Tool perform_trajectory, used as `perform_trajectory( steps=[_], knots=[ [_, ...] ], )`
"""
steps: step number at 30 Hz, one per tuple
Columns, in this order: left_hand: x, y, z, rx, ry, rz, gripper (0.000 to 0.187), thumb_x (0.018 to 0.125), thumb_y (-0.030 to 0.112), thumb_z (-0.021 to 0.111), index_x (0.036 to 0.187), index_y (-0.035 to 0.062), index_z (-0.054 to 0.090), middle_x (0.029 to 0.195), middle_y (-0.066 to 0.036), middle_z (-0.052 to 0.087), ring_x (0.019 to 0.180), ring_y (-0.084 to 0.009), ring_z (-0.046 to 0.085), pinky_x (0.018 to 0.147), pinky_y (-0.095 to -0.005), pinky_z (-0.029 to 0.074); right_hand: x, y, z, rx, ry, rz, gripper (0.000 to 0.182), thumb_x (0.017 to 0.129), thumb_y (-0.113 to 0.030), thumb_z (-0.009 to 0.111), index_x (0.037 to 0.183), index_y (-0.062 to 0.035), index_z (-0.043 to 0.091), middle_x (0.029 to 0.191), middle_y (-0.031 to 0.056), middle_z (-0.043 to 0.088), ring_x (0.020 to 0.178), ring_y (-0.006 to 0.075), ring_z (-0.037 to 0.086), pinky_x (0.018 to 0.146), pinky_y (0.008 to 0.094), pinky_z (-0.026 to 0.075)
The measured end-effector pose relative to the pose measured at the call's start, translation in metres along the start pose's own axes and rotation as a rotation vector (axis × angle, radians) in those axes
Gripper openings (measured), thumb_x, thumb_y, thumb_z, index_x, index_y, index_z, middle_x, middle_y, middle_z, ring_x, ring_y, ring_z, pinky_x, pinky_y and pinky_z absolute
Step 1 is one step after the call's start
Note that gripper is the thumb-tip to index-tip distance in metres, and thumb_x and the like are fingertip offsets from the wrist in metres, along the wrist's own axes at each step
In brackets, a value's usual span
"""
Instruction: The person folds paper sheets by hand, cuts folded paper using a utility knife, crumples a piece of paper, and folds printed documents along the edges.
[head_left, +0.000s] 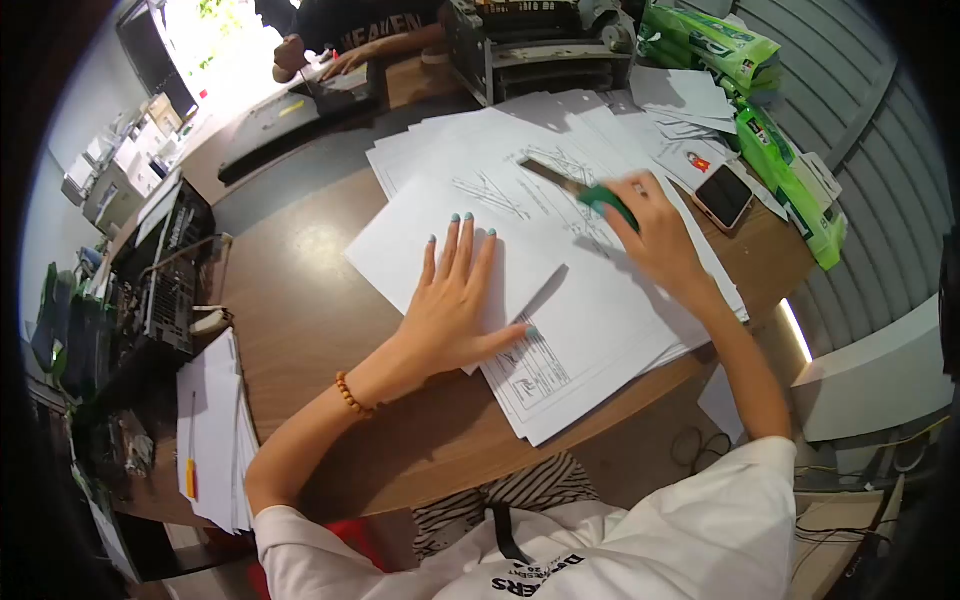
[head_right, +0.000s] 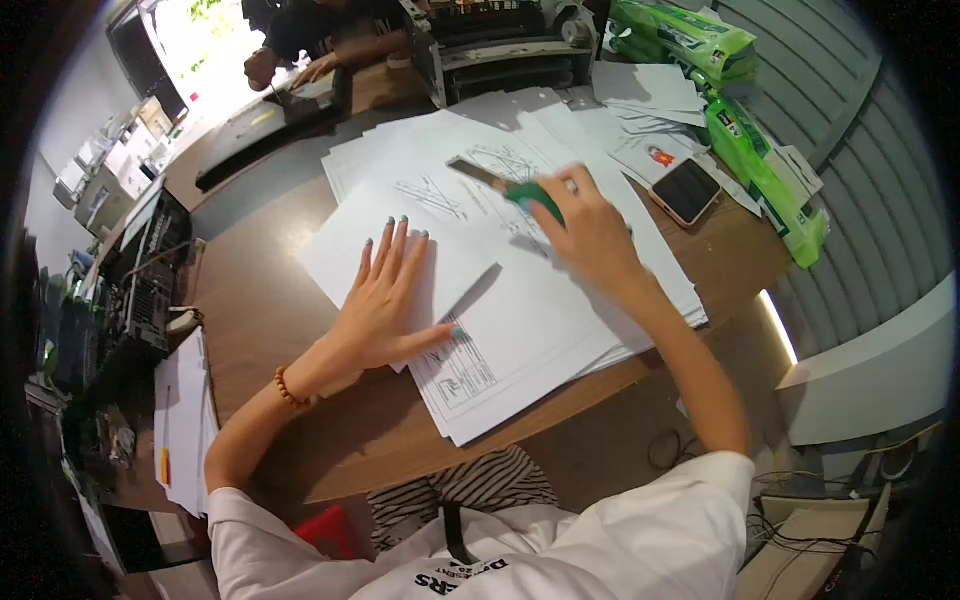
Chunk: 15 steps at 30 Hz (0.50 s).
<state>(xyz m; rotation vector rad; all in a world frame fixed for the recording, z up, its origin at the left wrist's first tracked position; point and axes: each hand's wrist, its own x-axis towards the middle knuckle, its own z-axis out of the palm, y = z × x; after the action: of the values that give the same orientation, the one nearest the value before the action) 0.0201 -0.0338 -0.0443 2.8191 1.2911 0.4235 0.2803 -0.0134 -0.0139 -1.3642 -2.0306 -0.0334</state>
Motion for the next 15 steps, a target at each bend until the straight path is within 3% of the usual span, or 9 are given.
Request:
perform_trajectory(
  steps=[3, 7, 9, 13, 15],
  knots=[
    [-0.006, -0.001, 0.003, -0.093, -0.053, -0.025, 0.083, 0.078, 0.049, 0.053, 0.134, -0.0035, 0.022, 0.139, -0.030, 0.014, 0.132, -0.0393, 0.009, 0.107, -0.0464, 0.008, -0.053, -0.019, -0.031, 0.109, -0.159, 0.155, 0.031, 0.079, -0.014, 0.058, 0.108, -0.0024, 0.054, 0.097, 0.0161, 0.047, 0.074, 0.0297, 0.056, 0.065, 0.0358, 0.045],
    [-0.021, 0.000, -0.011, -0.058, -0.076, 0.023, 0.071, 0.080, 0.035, 0.054, 0.134, -0.0002, 0.025, 0.138, -0.026, 0.022, 0.130, -0.0363, 0.020, 0.107, -0.0442, 0.015, -0.099, -0.047, -0.056, 0.077, -0.207, 0.117, 0.037, 0.074, -0.009, 0.063, 0.109, -0.0022, 0.054, 0.098, 0.0149, 0.046, 0.074, 0.0281, 0.055, 0.066, 0.0356, 0.045],
    [-0.035, 0.002, -0.025, -0.063, -0.097, 0.021, 0.068, 0.079, 0.031, 0.055, 0.134, 0.0019, 0.027, 0.137, -0.025, 0.024, 0.128, -0.0365, 0.024, 0.106, -0.0433, 0.018, -0.115, -0.062, -0.063, 0.117, -0.201, 0.215, 0.041, 0.071, -0.006, 0.065, 0.109, -0.0028, 0.055, 0.100, 0.0142, 0.045, 0.076, 0.0270, 0.055, 0.067, 0.0357, 0.045],
    [-0.039, 0.004, -0.035, -0.200, -0.209, -0.010, 0.059, 0.084, 0.032, 0.051, 0.133, 0.0059, 0.031, 0.139, -0.021, 0.023, 0.130, -0.0349, 0.021, 0.107, -0.0420, 0.017, -0.137, -0.078, -0.060, -0.028, -0.131, 0.092, 0.041, 0.067, -0.004, 0.069, 0.106, -0.0016, 0.057, 0.092, 0.0112, 0.049, 0.072, 0.0236, 0.054, 0.061, 0.0319, 0.047],
    [-0.026, 0.003, -0.012, -0.064, 0.064, -0.072, 0.057, 0.088, 0.034, 0.044, 0.135, 0.0065, 0.028, 0.142, -0.020, 0.019, 0.132, -0.0333, 0.015, 0.109, -0.0406, 0.012, -0.139, -0.086, -0.053, -0.054, -0.137, 0.066, 0.042, 0.066, -0.006, 0.071, 0.106, -0.0009, 0.058, 0.086, 0.0088, 0.050, 0.069, 0.0212, 0.054, 0.057, 0.0295, 0.047]
  ],
)
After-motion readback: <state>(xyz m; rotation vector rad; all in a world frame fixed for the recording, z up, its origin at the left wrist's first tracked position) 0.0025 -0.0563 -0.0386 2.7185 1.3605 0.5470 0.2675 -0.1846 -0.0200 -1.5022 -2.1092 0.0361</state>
